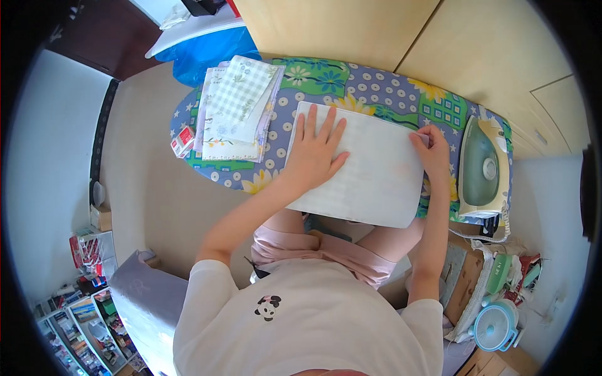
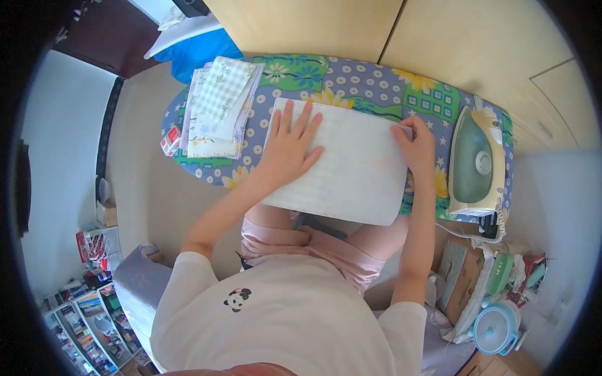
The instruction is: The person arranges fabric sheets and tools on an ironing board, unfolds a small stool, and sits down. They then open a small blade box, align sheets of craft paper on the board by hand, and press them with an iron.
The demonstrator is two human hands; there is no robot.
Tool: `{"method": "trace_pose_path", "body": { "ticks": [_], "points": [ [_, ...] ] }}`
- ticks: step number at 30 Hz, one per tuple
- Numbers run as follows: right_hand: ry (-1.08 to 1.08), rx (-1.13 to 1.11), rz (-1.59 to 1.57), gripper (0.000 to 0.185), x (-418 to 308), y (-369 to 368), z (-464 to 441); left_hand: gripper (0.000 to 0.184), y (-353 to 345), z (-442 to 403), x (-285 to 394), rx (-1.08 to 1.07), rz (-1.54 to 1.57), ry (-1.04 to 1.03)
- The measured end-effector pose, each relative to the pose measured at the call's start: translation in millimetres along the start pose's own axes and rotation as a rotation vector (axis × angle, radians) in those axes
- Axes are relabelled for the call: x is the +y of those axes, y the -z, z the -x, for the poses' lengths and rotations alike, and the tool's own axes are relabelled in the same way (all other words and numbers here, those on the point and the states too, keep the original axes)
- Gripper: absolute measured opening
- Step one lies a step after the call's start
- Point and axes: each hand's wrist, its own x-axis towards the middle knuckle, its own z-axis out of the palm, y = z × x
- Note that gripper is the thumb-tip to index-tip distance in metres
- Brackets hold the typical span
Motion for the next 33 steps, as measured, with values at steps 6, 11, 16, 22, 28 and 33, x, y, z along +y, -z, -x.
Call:
{"method": "trace_pose_path", "body": {
  "ticks": [6, 11, 16, 22, 28, 33],
  "points": [
    [0.007, 0.012, -0.01, 0.017, 2.8, 0.5, 1.8, 0.057, 7.6, -1.4, 1.5, -0.003, 0.06, -0.032],
    [0.033, 0.068, -0.034, 0.02, 3.4, -2.9, 2.6, 0.054, 9.2, -2.1, 3.4, -0.037, 0.024, -0.018],
    [-0.011, 0.1, 0.0, 0.027, -6.6, -1.9, 6.9, 0.054, 13.5, -4.1, 5.2, -0.077, 0.006, -0.046],
    [-0.019, 0.107, 0.023, 0.033, -9.8, 1.1, 8.9, 0.054, 13.4, -5.7, 6.5, -0.054, -0.036, -0.063],
    [-0.028, 0.119, 0.079, 0.037, -9.6, 6.8, 10.0, 0.055, 15.3, -5.2, 9.2, -0.109, -0.057, -0.031],
    [-0.028, 0.133, 0.081, 0.039, -9.8, 8.8, 10.3, 0.055, 15.2, -5.2, 8.9, -0.118, -0.049, -0.023]
  ]
}}
